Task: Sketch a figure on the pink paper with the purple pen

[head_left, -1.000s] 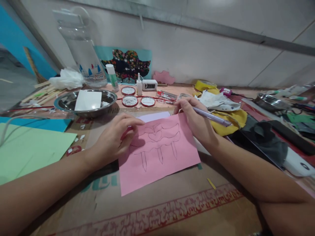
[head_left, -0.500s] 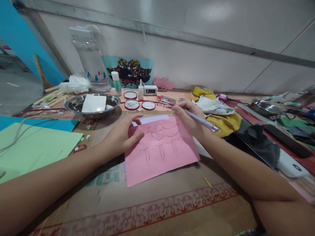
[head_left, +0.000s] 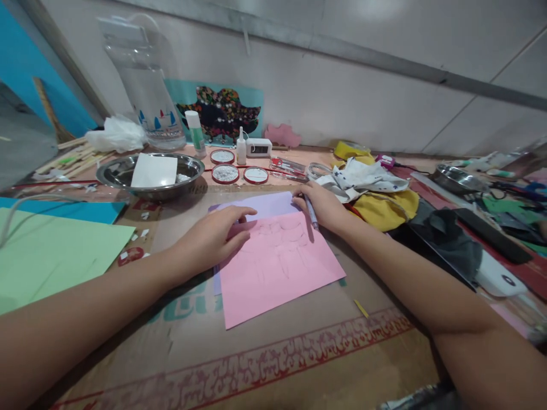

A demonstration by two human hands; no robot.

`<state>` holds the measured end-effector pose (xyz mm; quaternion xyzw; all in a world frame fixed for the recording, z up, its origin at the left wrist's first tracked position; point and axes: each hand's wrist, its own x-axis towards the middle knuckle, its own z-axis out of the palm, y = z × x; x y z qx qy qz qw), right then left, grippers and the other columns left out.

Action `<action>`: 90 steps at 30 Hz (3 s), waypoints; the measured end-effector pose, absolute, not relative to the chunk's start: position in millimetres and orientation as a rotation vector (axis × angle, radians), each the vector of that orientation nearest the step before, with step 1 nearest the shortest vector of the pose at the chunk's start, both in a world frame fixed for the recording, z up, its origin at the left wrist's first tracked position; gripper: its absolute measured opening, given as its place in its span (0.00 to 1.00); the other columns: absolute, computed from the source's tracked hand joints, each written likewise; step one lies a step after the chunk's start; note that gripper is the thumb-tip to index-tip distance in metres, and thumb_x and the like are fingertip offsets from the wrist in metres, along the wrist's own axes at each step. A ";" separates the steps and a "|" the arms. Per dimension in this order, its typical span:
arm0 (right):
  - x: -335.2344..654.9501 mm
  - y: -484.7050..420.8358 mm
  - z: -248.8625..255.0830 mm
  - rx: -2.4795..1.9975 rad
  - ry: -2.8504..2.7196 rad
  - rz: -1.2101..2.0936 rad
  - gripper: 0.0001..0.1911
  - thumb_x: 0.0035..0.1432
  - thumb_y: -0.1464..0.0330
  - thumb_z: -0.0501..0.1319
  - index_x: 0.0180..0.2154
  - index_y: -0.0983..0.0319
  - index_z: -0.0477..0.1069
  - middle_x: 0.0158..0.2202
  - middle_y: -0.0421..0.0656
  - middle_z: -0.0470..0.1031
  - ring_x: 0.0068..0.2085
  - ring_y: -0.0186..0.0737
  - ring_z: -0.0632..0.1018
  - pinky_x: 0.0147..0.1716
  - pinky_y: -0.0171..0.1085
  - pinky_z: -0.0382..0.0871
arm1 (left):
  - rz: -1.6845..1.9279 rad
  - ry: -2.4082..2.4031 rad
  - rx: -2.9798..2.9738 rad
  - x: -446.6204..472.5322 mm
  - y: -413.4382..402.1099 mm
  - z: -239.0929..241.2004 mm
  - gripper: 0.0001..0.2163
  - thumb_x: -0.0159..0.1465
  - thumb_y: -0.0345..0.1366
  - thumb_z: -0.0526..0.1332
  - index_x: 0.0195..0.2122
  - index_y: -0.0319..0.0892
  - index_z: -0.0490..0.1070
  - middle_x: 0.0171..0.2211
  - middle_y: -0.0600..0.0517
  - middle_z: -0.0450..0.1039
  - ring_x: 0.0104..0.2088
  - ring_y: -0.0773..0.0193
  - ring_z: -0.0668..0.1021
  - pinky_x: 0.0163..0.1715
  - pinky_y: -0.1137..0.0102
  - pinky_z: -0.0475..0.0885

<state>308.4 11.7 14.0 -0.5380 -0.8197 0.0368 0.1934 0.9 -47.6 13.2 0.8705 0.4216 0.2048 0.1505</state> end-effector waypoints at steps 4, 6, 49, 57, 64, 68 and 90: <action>306.9 12.6 14.6 -1.445 -2.283 0.115 0.07 0.64 0.67 0.65 0.44 0.61 0.77 0.43 0.48 0.79 0.44 0.47 0.79 0.45 0.43 0.71 | 0.565 1.189 2.530 0.9 -46.2 11.1 0.22 0.69 0.43 0.57 0.62 0.42 0.71 0.53 0.42 0.80 0.51 0.49 0.80 0.54 0.55 0.74; 307.6 14.3 15.7 -1.439 -2.248 0.109 0.08 0.65 0.66 0.64 0.44 0.62 0.77 0.42 0.48 0.79 0.43 0.47 0.79 0.45 0.43 0.72 | 0.569 1.178 2.529 2.0 -45.0 11.3 0.21 0.70 0.43 0.56 0.60 0.41 0.72 0.52 0.42 0.81 0.49 0.50 0.81 0.52 0.56 0.74; 254.3 -63.6 54.2 -0.795 -2.866 0.269 0.16 0.68 0.78 0.54 0.50 0.65 0.78 0.43 0.50 0.78 0.43 0.44 0.76 0.43 0.40 0.70 | 0.370 0.952 2.681 9.2 -55.8 7.8 0.29 0.66 0.52 0.63 0.65 0.43 0.70 0.66 0.39 0.67 0.67 0.37 0.66 0.67 0.42 0.62; 254.1 -66.5 56.2 -0.814 -2.914 0.338 0.19 0.65 0.82 0.54 0.49 0.62 0.79 0.43 0.48 0.78 0.43 0.44 0.77 0.42 0.40 0.70 | 0.384 0.951 2.656 8.3 -55.3 7.5 0.29 0.66 0.53 0.62 0.65 0.43 0.70 0.67 0.38 0.66 0.67 0.37 0.66 0.66 0.41 0.62; 251.2 -66.7 57.2 -0.843 -2.859 0.419 0.17 0.65 0.80 0.56 0.47 0.62 0.79 0.45 0.48 0.80 0.44 0.43 0.78 0.44 0.39 0.70 | 0.361 0.954 2.682 8.6 -55.6 8.0 0.29 0.67 0.52 0.62 0.66 0.43 0.69 0.66 0.39 0.66 0.67 0.38 0.66 0.67 0.43 0.61; 251.6 -68.5 59.7 -0.870 -2.876 0.393 0.18 0.65 0.81 0.56 0.47 0.62 0.80 0.43 0.48 0.80 0.42 0.43 0.78 0.42 0.39 0.70 | 0.358 0.961 2.663 8.0 -55.8 7.2 0.30 0.67 0.52 0.62 0.66 0.43 0.69 0.67 0.37 0.65 0.68 0.38 0.66 0.67 0.42 0.61; 247.8 -59.4 36.8 -0.798 -2.781 0.101 0.15 0.71 0.75 0.52 0.48 0.64 0.77 0.42 0.48 0.76 0.41 0.43 0.73 0.41 0.39 0.66 | 0.395 0.932 2.678 9.4 -54.4 6.3 0.30 0.66 0.53 0.63 0.63 0.39 0.69 0.65 0.37 0.68 0.67 0.39 0.67 0.68 0.45 0.60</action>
